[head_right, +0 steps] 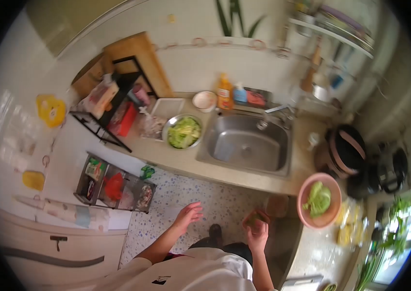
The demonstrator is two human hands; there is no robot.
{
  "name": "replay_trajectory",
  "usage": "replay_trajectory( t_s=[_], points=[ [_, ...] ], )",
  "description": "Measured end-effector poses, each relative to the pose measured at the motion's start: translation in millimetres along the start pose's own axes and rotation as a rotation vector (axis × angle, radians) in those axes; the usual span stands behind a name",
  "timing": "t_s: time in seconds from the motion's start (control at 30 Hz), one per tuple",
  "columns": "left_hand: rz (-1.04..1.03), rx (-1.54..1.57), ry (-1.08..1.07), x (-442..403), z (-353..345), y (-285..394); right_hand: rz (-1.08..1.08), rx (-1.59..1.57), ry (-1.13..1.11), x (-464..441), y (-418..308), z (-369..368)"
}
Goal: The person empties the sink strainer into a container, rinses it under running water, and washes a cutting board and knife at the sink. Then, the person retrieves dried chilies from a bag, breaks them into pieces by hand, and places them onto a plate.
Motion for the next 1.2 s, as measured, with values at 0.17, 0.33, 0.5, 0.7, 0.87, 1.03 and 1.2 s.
replay_trajectory(
  t_s=[0.17,0.33,0.5,0.7,0.87,1.03,1.2],
  points=[
    [-0.094,0.125,0.163,-11.0,78.7,41.5,-0.010,-0.135,-0.308,-56.7,-91.9,-81.9],
    [-0.206,0.219,0.367,-13.4,143.6,86.3,0.208,-0.144,-0.479,-111.6,-146.3,-167.7],
    [-0.316,0.318,0.601,-8.8,191.7,128.4,0.330,-0.185,-0.666,-162.3,-225.5,-238.0],
    [-0.462,0.379,0.773,-0.5,242.5,172.0,0.547,-0.194,-0.837,-204.9,-322.8,-305.5],
    [-0.585,0.335,0.834,0.9,310.4,209.0,0.657,-0.149,-0.934,-216.8,-409.4,-360.3],
    [-0.758,0.150,0.872,-3.1,409.0,276.4,0.818,-0.189,-0.913,-210.5,-531.2,-408.0],
    [-0.893,-0.249,0.899,-23.0,529.6,377.5,1.105,-0.245,-0.740,-192.6,-665.8,-469.8]
  ],
)
Point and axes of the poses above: each hand's wrist, its own x-axis away from the middle knuckle, its own z-axis out of the back of the hand, y = z × x, the point moved 6 cm from there along -x, towards the middle knuckle, and after that the axes turned 12 degrees about -z, right-handed, at the moved point
